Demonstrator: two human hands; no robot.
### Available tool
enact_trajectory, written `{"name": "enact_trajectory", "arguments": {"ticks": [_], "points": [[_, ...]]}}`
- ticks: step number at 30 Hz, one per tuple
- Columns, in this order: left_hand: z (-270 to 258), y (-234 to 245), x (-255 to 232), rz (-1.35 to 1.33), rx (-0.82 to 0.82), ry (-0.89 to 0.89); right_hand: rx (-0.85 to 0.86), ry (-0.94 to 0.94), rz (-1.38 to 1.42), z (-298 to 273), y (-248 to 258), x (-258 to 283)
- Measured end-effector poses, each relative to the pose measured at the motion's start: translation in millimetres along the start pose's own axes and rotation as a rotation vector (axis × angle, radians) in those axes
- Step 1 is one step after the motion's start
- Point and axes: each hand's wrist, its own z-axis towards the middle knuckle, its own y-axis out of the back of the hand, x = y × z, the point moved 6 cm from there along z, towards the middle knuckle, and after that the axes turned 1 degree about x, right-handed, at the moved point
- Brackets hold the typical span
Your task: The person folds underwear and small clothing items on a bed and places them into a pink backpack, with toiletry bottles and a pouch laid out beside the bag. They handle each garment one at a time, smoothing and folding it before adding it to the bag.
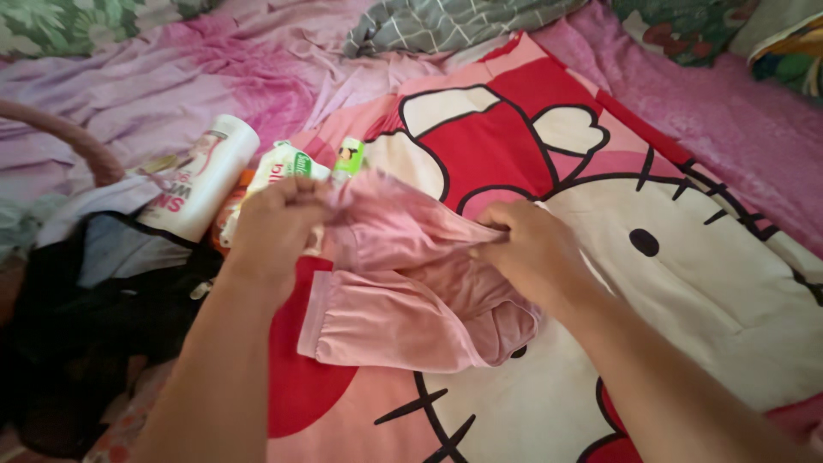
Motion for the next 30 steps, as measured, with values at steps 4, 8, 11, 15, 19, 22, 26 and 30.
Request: {"name": "enact_trajectory", "arguments": {"ticks": [4,8,11,15,19,22,26,30], "points": [[-45,19,8,0.08,0.016,0.02,-0.077,0.061,0.054,-14,11,5],[-73,26,28,0.152,0.103,0.009,-0.113,0.079,-0.04,-29,16,8],[-83,27,48,0.14,0.141,0.05,-0.056,0.009,-0.051,-40,15,3],[-95,20,43,0.419,0.198,-0.138,-0.019,0.09,-0.151,-53,15,7],[-101,10,20,1.027,0.14,-0.125,0.021,-0.045,0.052,-61,16,-1],[-116,-2,4,1.137,-0.08,-0.069,-0.1,-0.198,0.042,-57,22,-11],[-140,-53,-18,1.079,-0.204,-0.586,-0.188,0.028,-0.062,-48,18,-5],[-159,-84,3,1.13,-0.164,-0.578,-0.106,-0.011,-0.234,-41,-1,-19]]}}
